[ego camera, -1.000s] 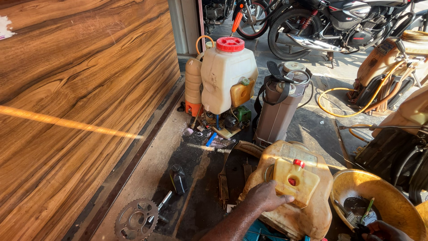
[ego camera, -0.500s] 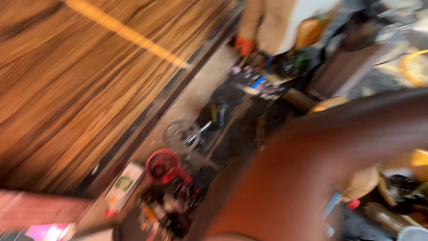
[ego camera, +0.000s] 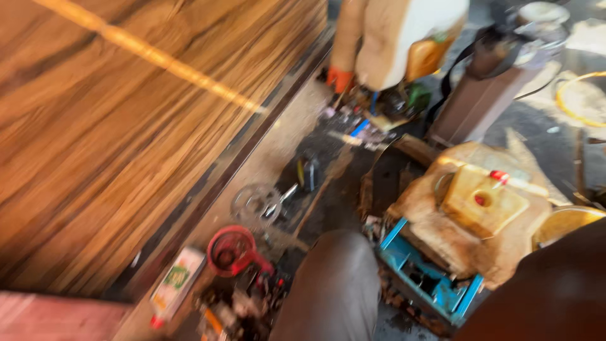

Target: The person sits on the floor of a repair shop working on a knapsack sprayer. They hold the plastic tank steady with one hand while working on the pump mechanism beneath it, using a spanner on fasteners, repositioning the tank, and finally lifting the tank aside to continue working on the pump parts.

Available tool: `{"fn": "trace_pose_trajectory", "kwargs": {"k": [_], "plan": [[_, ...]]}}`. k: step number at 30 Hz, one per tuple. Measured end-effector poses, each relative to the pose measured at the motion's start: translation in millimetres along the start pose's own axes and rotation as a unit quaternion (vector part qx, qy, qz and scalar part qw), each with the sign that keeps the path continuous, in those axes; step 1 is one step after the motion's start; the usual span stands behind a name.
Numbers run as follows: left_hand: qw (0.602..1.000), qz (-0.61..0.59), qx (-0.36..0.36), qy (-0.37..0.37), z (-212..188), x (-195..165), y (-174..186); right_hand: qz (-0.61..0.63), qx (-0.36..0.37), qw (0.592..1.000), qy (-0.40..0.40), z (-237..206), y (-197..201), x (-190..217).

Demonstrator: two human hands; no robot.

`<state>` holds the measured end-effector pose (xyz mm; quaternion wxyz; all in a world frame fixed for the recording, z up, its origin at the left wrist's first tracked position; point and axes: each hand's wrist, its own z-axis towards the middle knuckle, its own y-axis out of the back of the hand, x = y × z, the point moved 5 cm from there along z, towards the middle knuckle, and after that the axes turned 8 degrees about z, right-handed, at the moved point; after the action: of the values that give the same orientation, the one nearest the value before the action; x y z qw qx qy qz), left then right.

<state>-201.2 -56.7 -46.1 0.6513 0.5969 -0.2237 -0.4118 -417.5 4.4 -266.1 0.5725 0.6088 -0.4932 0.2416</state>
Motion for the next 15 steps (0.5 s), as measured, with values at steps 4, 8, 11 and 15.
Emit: {"fn": "trace_pose_trajectory", "kwargs": {"k": [4,8,11,15], "plan": [[0.999,0.000,0.035,-0.007,-14,-6,9,0.003,0.008,1.000,0.000,-5,12,-1],[1.000,-0.013,-0.017,-0.009,7,11,22,-0.006,0.026,1.000,0.006,-11,7,5],[0.988,-0.012,-0.154,-0.012,32,71,44,0.027,0.042,0.998,0.027,-9,7,13],[0.946,0.111,-0.289,0.095,-9,205,178,-0.070,0.123,0.990,-0.011,-1,9,19]]}}
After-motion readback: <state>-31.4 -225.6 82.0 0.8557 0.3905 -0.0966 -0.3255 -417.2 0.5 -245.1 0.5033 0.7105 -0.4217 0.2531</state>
